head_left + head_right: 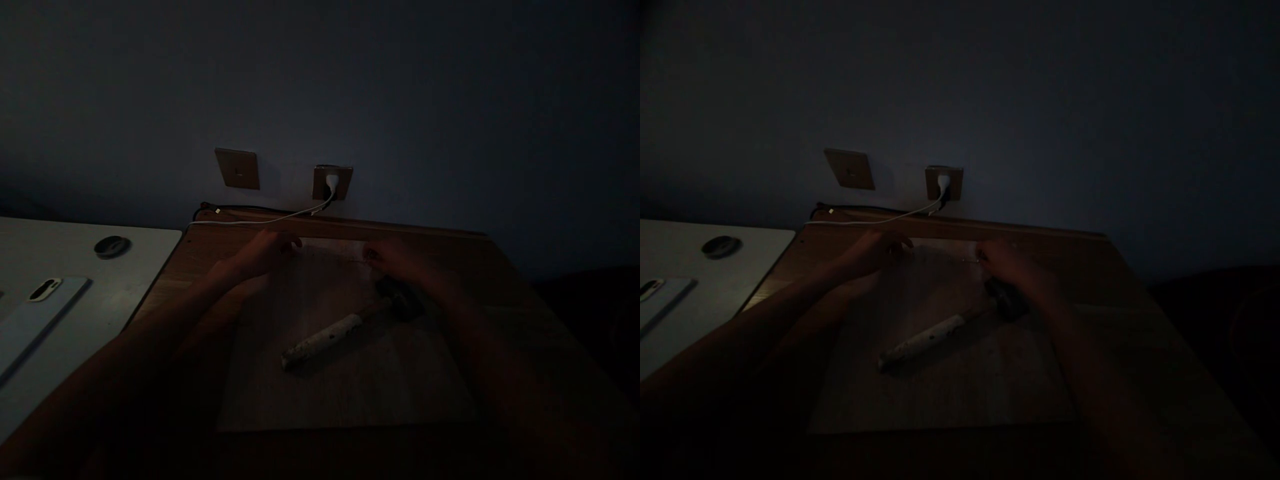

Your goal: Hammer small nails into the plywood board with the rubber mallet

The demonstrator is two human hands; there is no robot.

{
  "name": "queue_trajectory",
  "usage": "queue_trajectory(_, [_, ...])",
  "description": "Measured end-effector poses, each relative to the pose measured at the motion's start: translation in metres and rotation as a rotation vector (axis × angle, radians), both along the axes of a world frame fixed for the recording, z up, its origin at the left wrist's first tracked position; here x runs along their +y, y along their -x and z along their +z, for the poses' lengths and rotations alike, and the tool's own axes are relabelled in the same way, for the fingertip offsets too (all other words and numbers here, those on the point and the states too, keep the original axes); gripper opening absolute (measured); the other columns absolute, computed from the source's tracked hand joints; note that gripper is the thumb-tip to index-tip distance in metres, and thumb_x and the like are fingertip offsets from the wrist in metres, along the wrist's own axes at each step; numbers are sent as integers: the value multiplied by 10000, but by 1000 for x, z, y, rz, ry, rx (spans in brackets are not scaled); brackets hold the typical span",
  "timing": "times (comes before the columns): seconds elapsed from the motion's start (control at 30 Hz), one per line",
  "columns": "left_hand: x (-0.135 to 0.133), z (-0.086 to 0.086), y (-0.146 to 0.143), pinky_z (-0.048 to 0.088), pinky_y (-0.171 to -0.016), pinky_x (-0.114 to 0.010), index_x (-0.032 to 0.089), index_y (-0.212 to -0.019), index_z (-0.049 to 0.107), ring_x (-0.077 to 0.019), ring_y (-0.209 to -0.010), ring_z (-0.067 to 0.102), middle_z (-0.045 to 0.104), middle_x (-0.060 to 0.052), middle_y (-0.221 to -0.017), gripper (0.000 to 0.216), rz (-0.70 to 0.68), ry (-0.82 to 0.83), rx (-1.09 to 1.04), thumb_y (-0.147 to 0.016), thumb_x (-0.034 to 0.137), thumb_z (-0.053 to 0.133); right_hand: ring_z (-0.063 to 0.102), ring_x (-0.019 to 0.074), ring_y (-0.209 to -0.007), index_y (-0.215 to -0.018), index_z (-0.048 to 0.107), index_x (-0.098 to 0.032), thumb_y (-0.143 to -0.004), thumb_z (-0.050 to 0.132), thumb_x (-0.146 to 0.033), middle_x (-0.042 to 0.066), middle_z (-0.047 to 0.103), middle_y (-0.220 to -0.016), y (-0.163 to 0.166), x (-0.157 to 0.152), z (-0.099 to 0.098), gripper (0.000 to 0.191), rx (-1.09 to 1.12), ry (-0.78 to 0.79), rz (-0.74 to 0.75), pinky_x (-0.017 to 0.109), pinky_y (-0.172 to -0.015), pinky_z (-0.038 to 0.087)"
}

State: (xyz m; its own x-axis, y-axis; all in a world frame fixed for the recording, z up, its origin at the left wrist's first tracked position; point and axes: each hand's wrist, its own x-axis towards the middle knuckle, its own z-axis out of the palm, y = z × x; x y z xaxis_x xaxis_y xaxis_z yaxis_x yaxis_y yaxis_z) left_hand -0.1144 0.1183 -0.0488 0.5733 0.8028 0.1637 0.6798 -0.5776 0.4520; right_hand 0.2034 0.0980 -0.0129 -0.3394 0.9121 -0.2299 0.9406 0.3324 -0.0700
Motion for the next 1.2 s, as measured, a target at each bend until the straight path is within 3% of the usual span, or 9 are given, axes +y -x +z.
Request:
queue_trajectory(0.17, [0, 5, -8, 519, -772, -275, 164, -1012, 780, -190, -848, 717, 773, -92, -1000, 267, -142, -13, 100, -904, 94, 546, 735, 242, -937, -975, 779, -140, -962, 575, -120, 145, 793, -1013, 12, -4, -1, 205, -47, -15, 11, 288, -768, 468])
queue_trajectory(0.37, [-5, 7, -12, 508, -811, -280, 185, -1043, 776, -205, -908, 727, 771, -87, -1028, 282, -193, -27, 114, -945, 96, 527, 704, 262, -1084, -1060, 769, -143, -958, 518, -66, 160, 763, -1155, 16, -9, 0, 281, -19, -65, 52, 311, -870, 476])
queue_trajectory(0.6, [-2, 4, -17, 463, -752, -279, 181, -823, 739, -190, -783, 664, 729, -52, -846, 86, 12, 46, -71, -871, 176, 667, 738, 235, -1043, -1029, 801, -178, -951, 629, -148, 96, 809, -1092, 29, -2, -1, 191, 68, -64, 28, 283, -887, 496])
queue_trajectory(0.7, [-2, 4, -24, 444, -681, -256, 168, -718, 664, -146, -670, 589, 636, -16, -705, 172, 188, 252, -476, -855, 257, 719, 743, 242, -1035, -1005, 807, -178, -931, 638, -117, 102, 813, -1083, 32, -2, -1, 194, 100, -66, 29, 292, -888, 505])
queue_trajectory(0.8, [-3, 4, -33, 438, -613, -217, 156, -706, 620, -108, -614, 564, 598, -9, -684, 193, 323, 713, -952, -878, 235, 658, 741, 245, -1041, -997, 809, -171, -898, 639, -77, 107, 812, -1075, 35, -1, 3, 218, 141, -70, 50, 301, -904, 507])
queue_trajectory(0.87, [-4, 4, -37, 437, -588, -201, 150, -704, 607, -102, -618, 577, 608, -23, -702, 160, 365, 973, -1119, -853, 193, 643, 740, 238, -1032, -1008, 806, -174, -888, 644, -81, 101, 810, -1073, 38, 1, 5, 222, 171, -73, 62, 302, -911, 510])
queue_trajectory(0.93, [-4, 3, -39, 415, -546, -197, 160, -677, 578, -98, -584, 554, 589, -19, -675, 169, 415, 1061, -1148, -831, 187, 643, 744, 230, -1015, -1015, 804, -179, -882, 647, -87, 91, 812, -1076, 41, 4, 6, 225, 195, -66, 68, 301, -907, 516])
queue_trajectory(1.07, [-3, 1, -40, 335, -494, -212, 178, -669, 569, -92, -505, 458, 537, 15, -619, 208, 420, 856, -857, -854, 246, 634, 752, 220, -1002, -990, 805, -180, -838, 646, -32, 83, 817, -1076, 49, 10, 0, 265, 218, -42, 70, 285, -883, 521])
queue_trajectory(1.2, [-5, 1, -39, 422, -619, -254, 174, -879, 719, -165, -662, 603, 663, -23, -737, 119, 232, 366, -239, -830, 282, 716, 755, 215, -910, -931, 799, -183, -855, 687, -92, 75, 820, -980, 54, 12, -5, 163, 235, -34, 80, 280, -812, 522])
